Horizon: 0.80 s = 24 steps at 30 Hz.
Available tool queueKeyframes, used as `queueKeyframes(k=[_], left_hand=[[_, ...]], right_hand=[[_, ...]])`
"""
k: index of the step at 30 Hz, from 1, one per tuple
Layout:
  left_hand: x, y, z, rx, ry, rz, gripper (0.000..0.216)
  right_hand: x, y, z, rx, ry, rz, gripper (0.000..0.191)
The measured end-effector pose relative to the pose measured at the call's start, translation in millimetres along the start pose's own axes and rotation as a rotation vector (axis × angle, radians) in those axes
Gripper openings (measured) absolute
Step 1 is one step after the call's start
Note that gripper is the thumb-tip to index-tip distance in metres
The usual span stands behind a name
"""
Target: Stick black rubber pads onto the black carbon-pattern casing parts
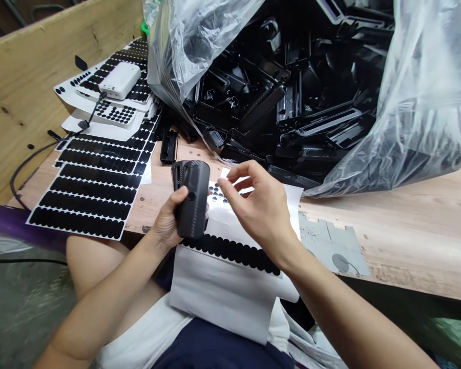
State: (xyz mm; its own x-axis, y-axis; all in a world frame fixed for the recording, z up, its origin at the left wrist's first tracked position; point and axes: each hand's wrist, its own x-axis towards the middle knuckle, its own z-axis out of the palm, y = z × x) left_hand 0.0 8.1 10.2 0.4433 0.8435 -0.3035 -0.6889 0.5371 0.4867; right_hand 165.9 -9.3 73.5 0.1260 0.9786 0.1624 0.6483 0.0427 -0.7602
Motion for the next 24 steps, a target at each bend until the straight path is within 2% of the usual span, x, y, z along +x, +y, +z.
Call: queueKeyframes(k=[1, 2, 5, 6, 9, 12, 14, 16, 17, 19, 21, 24], left_hand=[[0, 3, 0, -0.066, -0.006, -0.019, 0.051], [-1, 6, 0, -0.131, -0.008, -0.032, 0.048], [-1, 10, 0, -0.22, 0.014, -0.041, 0.034], [0, 9, 0, -0.209, 0.021, -0.043, 0.032], [3, 3, -4, -0.123, 0.02, -0.034, 0.033], [5, -2, -8, -0.017, -0.021, -0.037, 0.045], [3, -3, -9, 0.066, -0.051, -0.045, 0.055], [1, -2, -9, 0.14, -0.073, -0.056, 0.062], [0, -2, -8, 0.169, -0.082, -0.062, 0.065], [-3, -2, -5, 0.21, -0.103, -0.067, 0.067], [-4, -2, -3, 0.236, -0.134, -0.043, 0.064], [-3, -4, 0, 0.273, -0.187, 0.052, 0.053]], right_hand=[[0, 5, 2, -0.031, 0.009, -0.028, 0.02], [-1, 10, 5, -0.076, -0.04, -0.062, 0.018], [-6, 27, 12, -0.255, -0.32, -0.178, 0.016], [-9, 32, 15, -0.308, -0.374, -0.222, 0.014], [-22, 44, 24, -0.342, -0.343, -0.396, 0.012], [-31, 50, 24, -0.159, -0.236, -0.545, 0.015], [-29, 51, 14, 0.045, -0.136, -0.451, 0.01], [-19, 46, -3, 0.304, -0.053, -0.172, 0.006], [-11, 42, -12, 0.434, -0.046, -0.009, 0.01], [4, 30, -28, 0.636, -0.137, 0.237, 0.021], [16, 17, -36, 0.684, -0.246, 0.333, 0.026], [24, 2, -36, 0.641, -0.343, 0.342, 0.028]])
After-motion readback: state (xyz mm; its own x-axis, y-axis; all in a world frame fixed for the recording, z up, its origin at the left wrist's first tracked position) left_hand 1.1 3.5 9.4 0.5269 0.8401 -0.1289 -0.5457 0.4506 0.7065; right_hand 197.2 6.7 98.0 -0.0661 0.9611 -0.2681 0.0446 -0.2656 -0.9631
